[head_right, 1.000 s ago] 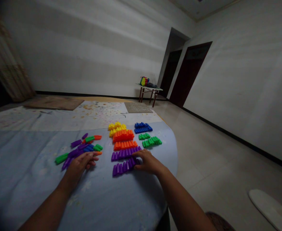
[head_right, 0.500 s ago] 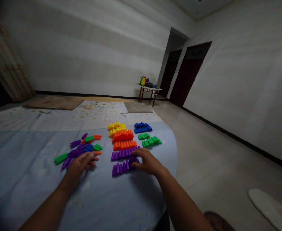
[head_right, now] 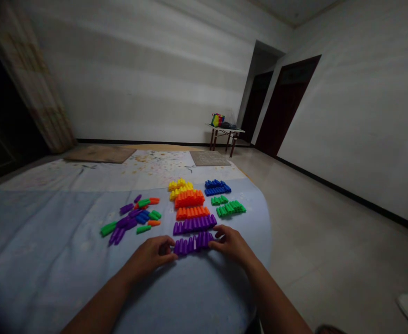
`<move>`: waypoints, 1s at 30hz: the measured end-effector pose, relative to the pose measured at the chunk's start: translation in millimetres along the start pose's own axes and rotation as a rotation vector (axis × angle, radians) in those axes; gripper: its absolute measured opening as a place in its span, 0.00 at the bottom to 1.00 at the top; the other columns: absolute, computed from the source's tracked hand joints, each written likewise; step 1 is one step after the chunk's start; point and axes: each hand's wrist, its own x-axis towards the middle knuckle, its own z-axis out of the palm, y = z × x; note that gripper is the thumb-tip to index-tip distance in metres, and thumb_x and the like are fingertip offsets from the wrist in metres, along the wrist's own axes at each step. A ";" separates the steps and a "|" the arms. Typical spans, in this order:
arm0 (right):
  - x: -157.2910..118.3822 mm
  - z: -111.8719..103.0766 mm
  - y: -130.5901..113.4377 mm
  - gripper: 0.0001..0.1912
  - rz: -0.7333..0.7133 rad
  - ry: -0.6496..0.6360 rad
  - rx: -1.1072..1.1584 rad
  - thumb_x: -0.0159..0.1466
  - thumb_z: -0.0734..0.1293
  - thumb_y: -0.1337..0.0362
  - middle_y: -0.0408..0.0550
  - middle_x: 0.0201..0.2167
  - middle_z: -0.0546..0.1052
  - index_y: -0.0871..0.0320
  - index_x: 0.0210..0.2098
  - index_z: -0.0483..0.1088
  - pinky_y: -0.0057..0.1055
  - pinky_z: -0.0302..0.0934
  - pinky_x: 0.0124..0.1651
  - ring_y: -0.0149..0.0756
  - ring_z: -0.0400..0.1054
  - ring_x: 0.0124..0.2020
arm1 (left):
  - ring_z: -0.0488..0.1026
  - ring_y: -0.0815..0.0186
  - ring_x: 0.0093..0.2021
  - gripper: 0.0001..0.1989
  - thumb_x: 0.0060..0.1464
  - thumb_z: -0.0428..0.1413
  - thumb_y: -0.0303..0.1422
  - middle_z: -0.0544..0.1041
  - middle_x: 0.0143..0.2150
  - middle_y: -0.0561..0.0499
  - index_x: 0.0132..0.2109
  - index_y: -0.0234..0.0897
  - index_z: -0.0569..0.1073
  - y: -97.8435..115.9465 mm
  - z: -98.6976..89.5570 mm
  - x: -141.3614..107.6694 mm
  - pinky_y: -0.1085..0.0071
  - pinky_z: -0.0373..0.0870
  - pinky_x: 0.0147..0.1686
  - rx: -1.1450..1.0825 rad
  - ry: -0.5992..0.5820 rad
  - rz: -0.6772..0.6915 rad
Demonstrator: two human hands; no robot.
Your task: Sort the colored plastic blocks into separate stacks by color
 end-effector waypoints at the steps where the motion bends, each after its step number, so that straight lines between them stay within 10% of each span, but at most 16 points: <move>1: 0.1 0.7 -0.2 0.23 0.000 -0.002 -0.003 0.53 0.68 0.55 0.49 0.36 0.74 0.60 0.46 0.67 0.31 0.64 0.35 0.36 0.70 0.32 | 0.70 0.66 0.30 0.17 0.41 0.58 0.43 0.75 0.30 0.54 0.38 0.39 0.73 0.5 0.5 -0.3 0.73 0.59 0.29 0.017 0.004 -0.003; 30: 6.5 4.0 -3.6 0.15 -0.106 0.054 -0.103 0.59 0.62 0.56 0.47 0.33 0.77 0.58 0.38 0.73 0.31 0.62 0.36 0.37 0.70 0.32 | 0.70 0.65 0.30 0.13 0.43 0.55 0.42 0.75 0.30 0.53 0.36 0.41 0.73 10.1 4.7 1.2 0.72 0.57 0.29 0.138 0.058 -0.026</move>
